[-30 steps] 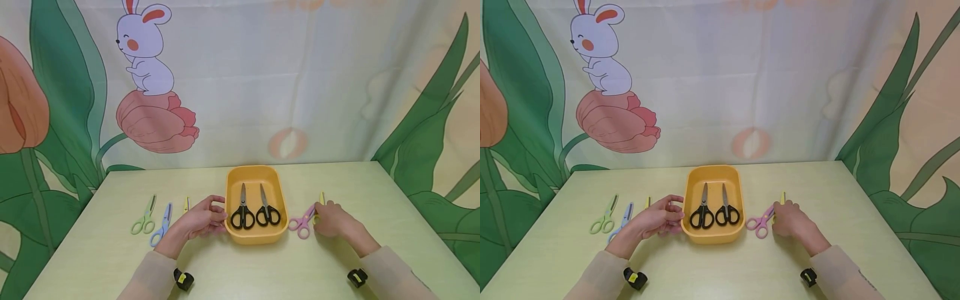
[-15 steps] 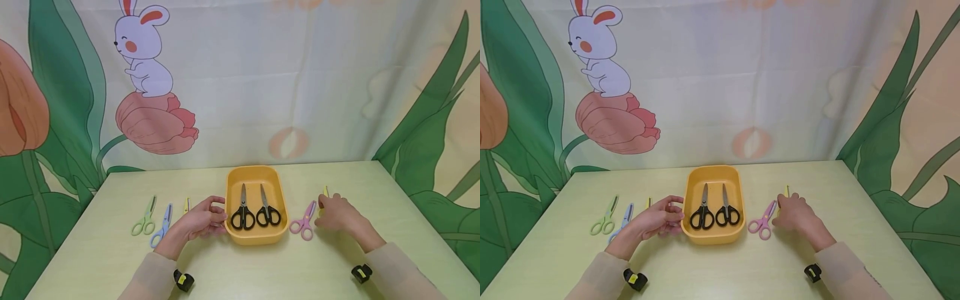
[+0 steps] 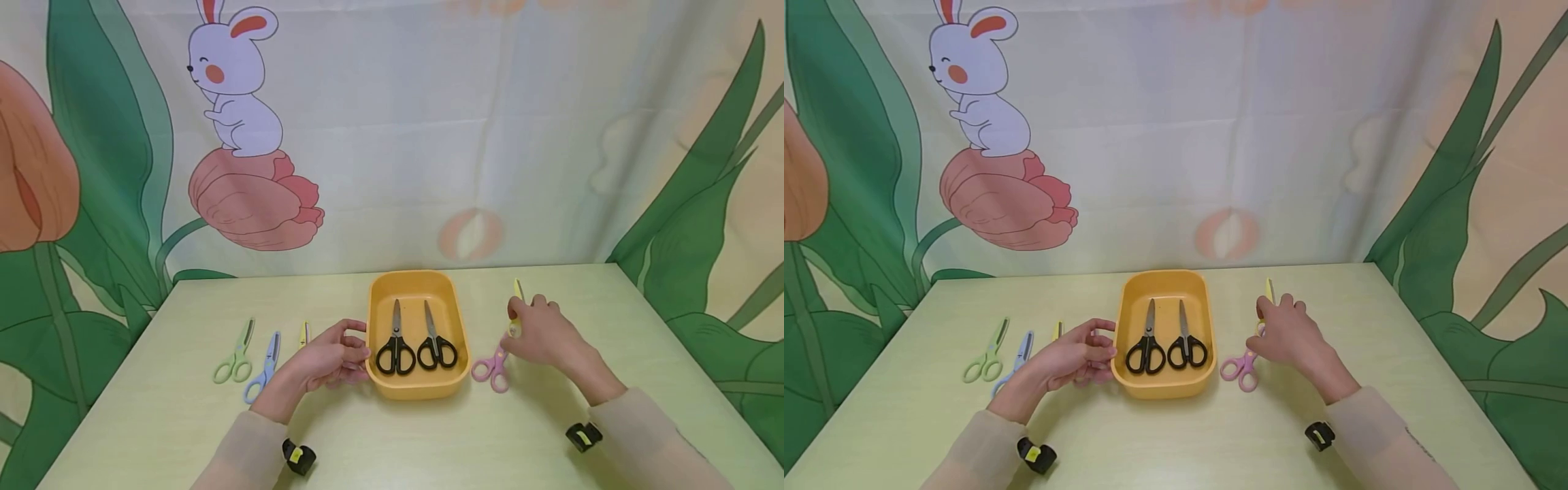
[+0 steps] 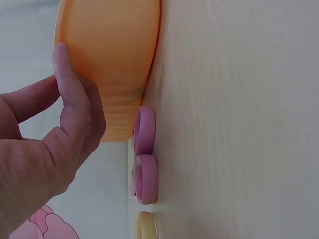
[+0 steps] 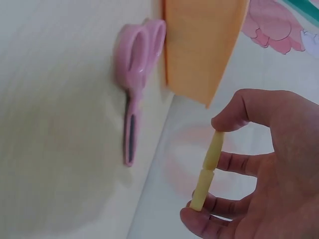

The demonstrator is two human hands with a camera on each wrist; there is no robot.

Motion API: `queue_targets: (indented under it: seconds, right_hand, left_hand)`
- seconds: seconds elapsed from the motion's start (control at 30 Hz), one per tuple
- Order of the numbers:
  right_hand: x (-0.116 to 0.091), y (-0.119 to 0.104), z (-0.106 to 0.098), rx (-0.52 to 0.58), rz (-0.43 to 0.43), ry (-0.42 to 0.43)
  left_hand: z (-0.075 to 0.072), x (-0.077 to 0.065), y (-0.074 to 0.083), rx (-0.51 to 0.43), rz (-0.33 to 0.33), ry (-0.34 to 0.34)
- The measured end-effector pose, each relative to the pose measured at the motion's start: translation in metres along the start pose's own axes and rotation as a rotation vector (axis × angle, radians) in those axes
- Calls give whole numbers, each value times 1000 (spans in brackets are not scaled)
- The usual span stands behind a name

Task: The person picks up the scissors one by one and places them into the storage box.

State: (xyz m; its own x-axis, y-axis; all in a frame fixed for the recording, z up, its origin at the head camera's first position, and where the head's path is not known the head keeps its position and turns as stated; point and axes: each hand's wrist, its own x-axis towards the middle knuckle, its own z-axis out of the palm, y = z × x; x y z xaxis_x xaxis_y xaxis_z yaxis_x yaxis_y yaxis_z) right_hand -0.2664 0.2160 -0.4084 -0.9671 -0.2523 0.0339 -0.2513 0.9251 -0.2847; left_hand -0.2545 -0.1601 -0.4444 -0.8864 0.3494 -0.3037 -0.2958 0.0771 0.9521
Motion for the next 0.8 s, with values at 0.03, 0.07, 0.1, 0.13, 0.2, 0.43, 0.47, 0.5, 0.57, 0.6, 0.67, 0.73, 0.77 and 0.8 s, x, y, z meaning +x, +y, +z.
queue_targets:
  seconds: [0.03, 0.07, 0.1, 0.13, 0.2, 0.43, 0.47, 0.5, 0.57, 0.6, 0.67, 0.73, 0.77, 0.8]
  right_hand:
    - [0, -2, -1, 3, -7, 13]
    - [1, -5, -2, 6, -13, 24]
    - [2, -8, -3, 10, -16, 30]
    - [2, -11, -4, 11, -20, 35]
    - [3, -17, -6, 14, -32, 42]
    - [4, -33, -8, 31, -67, 49]
    - [4, -35, -8, 34, -71, 50]
    - [4, -36, -8, 34, -77, 52]
    - [5, -40, -7, 35, -84, 53]
    - [5, -42, -7, 37, -89, 53]
    - [6, -46, -5, 37, -95, 50]
    - [7, -50, -3, 33, -99, 46]
    - [8, -52, -2, 31, -104, 45]
    - [8, -54, -1, 28, -109, 44]
  left_hand:
    - [0, 0, 0, 1, 2, -2]
    - [0, 0, 0, 2, 3, -4]
    - [0, 0, 1, 2, 4, -5]
    - [0, 0, 1, 1, 5, -6]
    - [0, 0, 1, 2, 6, -6]
    - [0, 0, 0, 6, -5, -3]
    - [0, 0, 0, 6, -6, -4]
    - [0, 0, 0, 5, -5, -4]
    - [1, 0, 0, 4, -3, -3]
    - [1, 0, 0, 4, -2, -2]
    - [1, 0, 1, 2, -2, 0]
    - [0, -1, 1, 5, 1, 0]
    - [0, -1, 2, 6, 0, 0]
    - [0, -1, 2, 7, -1, 1]
